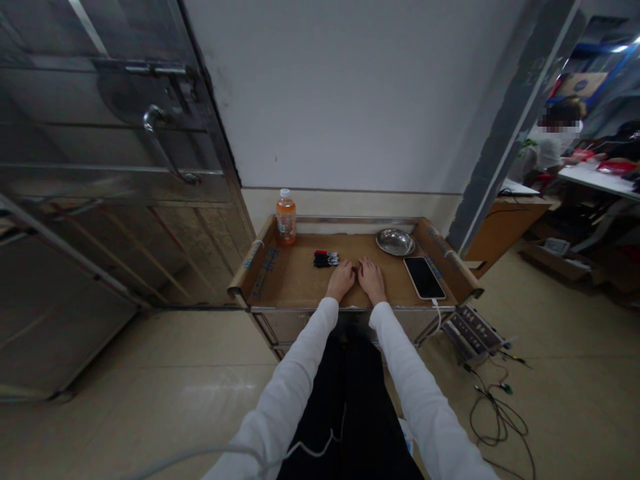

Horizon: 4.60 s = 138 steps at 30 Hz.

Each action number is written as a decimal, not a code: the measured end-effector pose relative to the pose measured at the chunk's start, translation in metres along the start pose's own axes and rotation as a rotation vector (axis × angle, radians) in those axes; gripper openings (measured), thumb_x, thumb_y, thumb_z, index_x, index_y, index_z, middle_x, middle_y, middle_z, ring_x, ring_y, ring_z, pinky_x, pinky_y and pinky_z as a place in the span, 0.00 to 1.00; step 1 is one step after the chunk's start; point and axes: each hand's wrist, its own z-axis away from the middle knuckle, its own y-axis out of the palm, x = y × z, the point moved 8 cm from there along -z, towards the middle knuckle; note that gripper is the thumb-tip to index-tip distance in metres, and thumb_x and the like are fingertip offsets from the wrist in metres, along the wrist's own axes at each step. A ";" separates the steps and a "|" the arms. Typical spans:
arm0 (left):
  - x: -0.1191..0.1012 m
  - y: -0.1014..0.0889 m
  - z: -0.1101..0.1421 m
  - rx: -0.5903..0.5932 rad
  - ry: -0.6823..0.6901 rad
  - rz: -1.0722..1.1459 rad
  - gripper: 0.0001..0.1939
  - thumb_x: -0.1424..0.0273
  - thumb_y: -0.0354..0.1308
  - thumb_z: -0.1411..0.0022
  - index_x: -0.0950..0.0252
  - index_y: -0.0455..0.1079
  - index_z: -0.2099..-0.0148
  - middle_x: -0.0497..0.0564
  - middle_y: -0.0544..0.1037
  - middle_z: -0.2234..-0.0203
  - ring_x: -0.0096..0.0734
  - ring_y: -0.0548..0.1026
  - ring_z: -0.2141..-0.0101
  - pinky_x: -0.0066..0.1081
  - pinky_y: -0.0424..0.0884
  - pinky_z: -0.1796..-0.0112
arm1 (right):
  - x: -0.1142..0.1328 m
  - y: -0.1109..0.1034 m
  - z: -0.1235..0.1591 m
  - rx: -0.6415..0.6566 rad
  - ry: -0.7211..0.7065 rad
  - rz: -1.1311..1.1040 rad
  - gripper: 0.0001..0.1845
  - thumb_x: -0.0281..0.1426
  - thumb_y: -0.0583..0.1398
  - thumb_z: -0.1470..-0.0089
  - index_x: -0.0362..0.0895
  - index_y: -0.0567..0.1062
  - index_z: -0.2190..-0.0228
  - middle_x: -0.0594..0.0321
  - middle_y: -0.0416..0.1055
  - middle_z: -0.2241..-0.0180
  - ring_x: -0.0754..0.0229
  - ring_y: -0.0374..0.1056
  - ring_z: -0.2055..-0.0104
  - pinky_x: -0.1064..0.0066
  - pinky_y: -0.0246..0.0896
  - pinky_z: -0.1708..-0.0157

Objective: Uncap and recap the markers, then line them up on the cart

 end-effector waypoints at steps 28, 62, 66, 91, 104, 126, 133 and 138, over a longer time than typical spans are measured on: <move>0.009 0.004 -0.002 -0.050 0.013 0.119 0.13 0.82 0.45 0.41 0.66 0.68 0.60 0.55 0.70 0.61 0.35 0.69 0.56 0.38 0.66 0.50 | -0.006 0.003 -0.002 -0.037 -0.009 -0.099 0.21 0.24 0.49 0.43 0.38 0.70 0.50 0.47 0.67 0.45 0.54 0.61 0.42 0.60 0.52 0.42; 0.018 -0.020 0.011 -0.176 -0.293 -0.271 0.16 0.74 0.44 0.38 0.74 0.63 0.49 0.68 0.70 0.52 0.48 0.68 0.50 0.43 0.64 0.50 | 0.008 -0.010 -0.001 -0.026 -0.090 -0.132 0.18 0.26 0.50 0.42 0.39 0.72 0.52 0.51 0.72 0.53 0.54 0.64 0.49 0.62 0.55 0.47; 0.006 -0.008 0.000 -0.098 -0.058 -0.139 0.13 0.79 0.45 0.41 0.72 0.64 0.54 0.65 0.72 0.56 0.45 0.69 0.51 0.41 0.63 0.48 | 0.017 -0.011 -0.003 0.027 -0.192 -0.188 0.16 0.26 0.52 0.43 0.42 0.73 0.54 0.54 0.72 0.55 0.54 0.64 0.53 0.64 0.58 0.50; 0.003 -0.031 0.006 -0.326 0.008 0.333 0.14 0.67 0.49 0.33 0.65 0.61 0.48 0.58 0.73 0.55 0.32 0.75 0.57 0.32 0.71 0.54 | 0.008 -0.009 -0.002 0.037 -0.059 -0.193 0.12 0.30 0.51 0.39 0.41 0.69 0.56 0.51 0.72 0.59 0.55 0.67 0.57 0.68 0.60 0.58; 0.014 -0.034 0.009 -0.432 -0.044 0.425 0.13 0.68 0.51 0.35 0.65 0.60 0.49 0.57 0.74 0.56 0.31 0.76 0.59 0.32 0.72 0.57 | 0.008 -0.011 -0.002 0.008 -0.137 -0.317 0.12 0.26 0.52 0.42 0.43 0.71 0.57 0.55 0.72 0.58 0.55 0.65 0.54 0.65 0.60 0.52; 0.023 -0.050 0.017 -0.612 -0.094 0.477 0.13 0.70 0.43 0.32 0.64 0.60 0.47 0.58 0.71 0.55 0.33 0.72 0.53 0.36 0.69 0.51 | 0.007 -0.011 -0.004 0.005 -0.105 -0.325 0.12 0.27 0.51 0.42 0.44 0.73 0.60 0.55 0.72 0.60 0.54 0.65 0.56 0.64 0.61 0.53; 0.021 -0.048 0.016 -0.585 -0.089 0.472 0.12 0.70 0.42 0.32 0.64 0.60 0.48 0.57 0.71 0.55 0.32 0.73 0.54 0.35 0.69 0.51 | 0.007 -0.011 -0.004 0.002 -0.097 -0.334 0.11 0.28 0.51 0.41 0.43 0.72 0.61 0.55 0.72 0.60 0.55 0.66 0.56 0.65 0.60 0.54; 0.023 -0.050 0.018 -0.636 -0.073 0.513 0.11 0.70 0.44 0.32 0.64 0.60 0.50 0.58 0.71 0.56 0.32 0.73 0.55 0.35 0.69 0.52 | 0.005 -0.012 -0.003 -0.044 -0.085 -0.331 0.10 0.29 0.51 0.41 0.44 0.71 0.62 0.56 0.72 0.62 0.56 0.66 0.59 0.66 0.61 0.57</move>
